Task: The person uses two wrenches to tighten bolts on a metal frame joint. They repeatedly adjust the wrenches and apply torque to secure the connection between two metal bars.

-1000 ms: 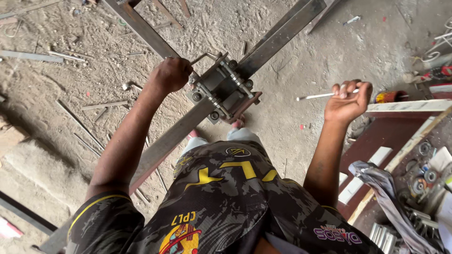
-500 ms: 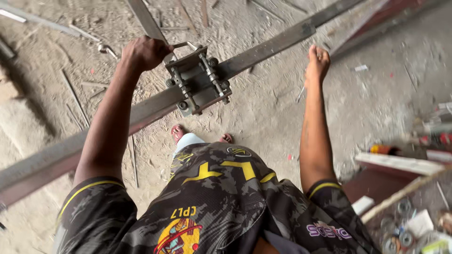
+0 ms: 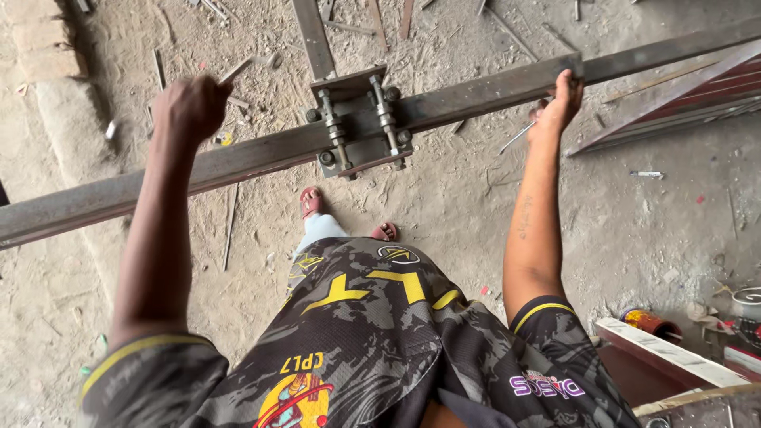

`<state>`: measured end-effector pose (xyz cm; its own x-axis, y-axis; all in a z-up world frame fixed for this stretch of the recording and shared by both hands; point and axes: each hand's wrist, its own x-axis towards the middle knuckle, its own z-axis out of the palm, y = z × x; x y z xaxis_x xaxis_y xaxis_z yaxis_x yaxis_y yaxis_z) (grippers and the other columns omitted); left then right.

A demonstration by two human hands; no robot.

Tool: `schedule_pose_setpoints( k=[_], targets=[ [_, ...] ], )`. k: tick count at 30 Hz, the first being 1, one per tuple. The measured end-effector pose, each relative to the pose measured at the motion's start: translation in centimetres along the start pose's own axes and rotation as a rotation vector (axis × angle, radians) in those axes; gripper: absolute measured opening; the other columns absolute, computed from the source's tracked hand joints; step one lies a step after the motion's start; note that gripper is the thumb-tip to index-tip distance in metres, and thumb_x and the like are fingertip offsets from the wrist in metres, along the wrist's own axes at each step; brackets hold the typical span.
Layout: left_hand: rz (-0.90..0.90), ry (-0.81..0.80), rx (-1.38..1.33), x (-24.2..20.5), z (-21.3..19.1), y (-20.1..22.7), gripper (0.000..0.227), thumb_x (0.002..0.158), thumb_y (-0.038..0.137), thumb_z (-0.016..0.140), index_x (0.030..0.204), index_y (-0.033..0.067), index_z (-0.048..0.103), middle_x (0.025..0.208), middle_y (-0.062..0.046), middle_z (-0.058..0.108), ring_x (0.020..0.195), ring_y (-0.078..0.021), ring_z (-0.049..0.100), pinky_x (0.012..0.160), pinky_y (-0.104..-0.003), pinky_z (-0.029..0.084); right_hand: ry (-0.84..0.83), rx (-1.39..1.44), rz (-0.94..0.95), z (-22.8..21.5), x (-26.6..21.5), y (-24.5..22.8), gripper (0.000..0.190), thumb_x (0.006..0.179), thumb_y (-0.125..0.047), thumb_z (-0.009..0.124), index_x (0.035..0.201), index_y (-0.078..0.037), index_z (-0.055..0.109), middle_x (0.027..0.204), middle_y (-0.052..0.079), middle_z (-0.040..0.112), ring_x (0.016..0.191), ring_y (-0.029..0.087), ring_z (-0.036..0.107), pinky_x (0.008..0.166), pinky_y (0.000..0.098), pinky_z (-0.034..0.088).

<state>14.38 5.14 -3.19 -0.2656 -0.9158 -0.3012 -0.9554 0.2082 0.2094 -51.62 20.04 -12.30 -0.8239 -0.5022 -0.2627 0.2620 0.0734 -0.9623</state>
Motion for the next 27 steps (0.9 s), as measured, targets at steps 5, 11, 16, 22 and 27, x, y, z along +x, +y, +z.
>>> schedule_pose_setpoints(
  k=[5, 11, 16, 22, 27],
  targets=[
    [-0.079, 0.070, 0.044, -9.0, 0.4, -3.2, 0.062, 0.103, 0.064, 0.061, 0.101, 0.0013, 0.060, 0.076, -0.007, 0.057, 0.056, -0.0178, 0.048, 0.047, -0.034, 0.043, 0.004, -0.003, 0.052, -0.1, -0.6, -0.3, 0.051, 0.095, -0.049, 0.074, 0.134, -0.021, 0.056, 0.101, 0.003, 0.054, 0.056, 0.011, 0.047, 0.040, 0.0252, 0.029],
    [0.057, 0.231, -0.051, -11.9, 0.8, -6.6, 0.083, 0.075, 0.062, 0.088, 0.121, -0.0015, 0.060, 0.110, -0.016, 0.069, 0.091, -0.0254, 0.065, 0.081, -0.039, 0.056, 0.001, -0.005, 0.048, 0.2, -2.8, -1.4, 0.049, 0.096, -0.047, 0.073, 0.136, -0.025, 0.056, 0.101, 0.003, 0.053, 0.054, 0.011, 0.043, 0.040, 0.0255, 0.027],
    [-0.007, 0.063, -0.045, -11.8, -0.2, -6.9, 0.100, 0.058, 0.056, 0.095, 0.126, -0.0061, 0.056, 0.115, -0.019, 0.068, 0.088, -0.0268, 0.067, 0.073, -0.039, 0.059, 0.021, -0.030, 0.064, -0.1, -3.4, -2.1, 0.046, 0.096, -0.046, 0.072, 0.135, -0.027, 0.057, 0.100, 0.002, 0.054, 0.053, 0.010, 0.044, 0.040, 0.0243, 0.029],
    [-0.097, -0.157, -0.120, -10.5, 0.1, -5.2, 0.075, 0.066, 0.039, 0.095, 0.125, 0.0059, 0.064, 0.114, -0.017, 0.072, 0.086, -0.0275, 0.072, 0.070, -0.038, 0.061, 0.011, -0.027, 0.065, -1.6, -0.4, -1.4, 0.031, 0.097, -0.039, 0.075, 0.115, -0.019, 0.061, 0.086, 0.001, 0.053, 0.052, 0.009, 0.042, 0.040, 0.0261, 0.029],
    [0.044, 0.048, -0.201, -10.9, 1.6, -3.5, 0.062, 0.078, 0.040, 0.091, 0.123, 0.0048, 0.066, 0.112, -0.018, 0.075, 0.087, -0.0270, 0.073, 0.073, -0.039, 0.060, 0.018, 0.058, 0.091, -3.6, 2.7, -1.7, 0.027, 0.100, -0.039, 0.074, 0.110, -0.019, 0.059, 0.087, 0.001, 0.054, 0.050, 0.009, 0.039, 0.041, 0.0267, 0.028]
  ],
)
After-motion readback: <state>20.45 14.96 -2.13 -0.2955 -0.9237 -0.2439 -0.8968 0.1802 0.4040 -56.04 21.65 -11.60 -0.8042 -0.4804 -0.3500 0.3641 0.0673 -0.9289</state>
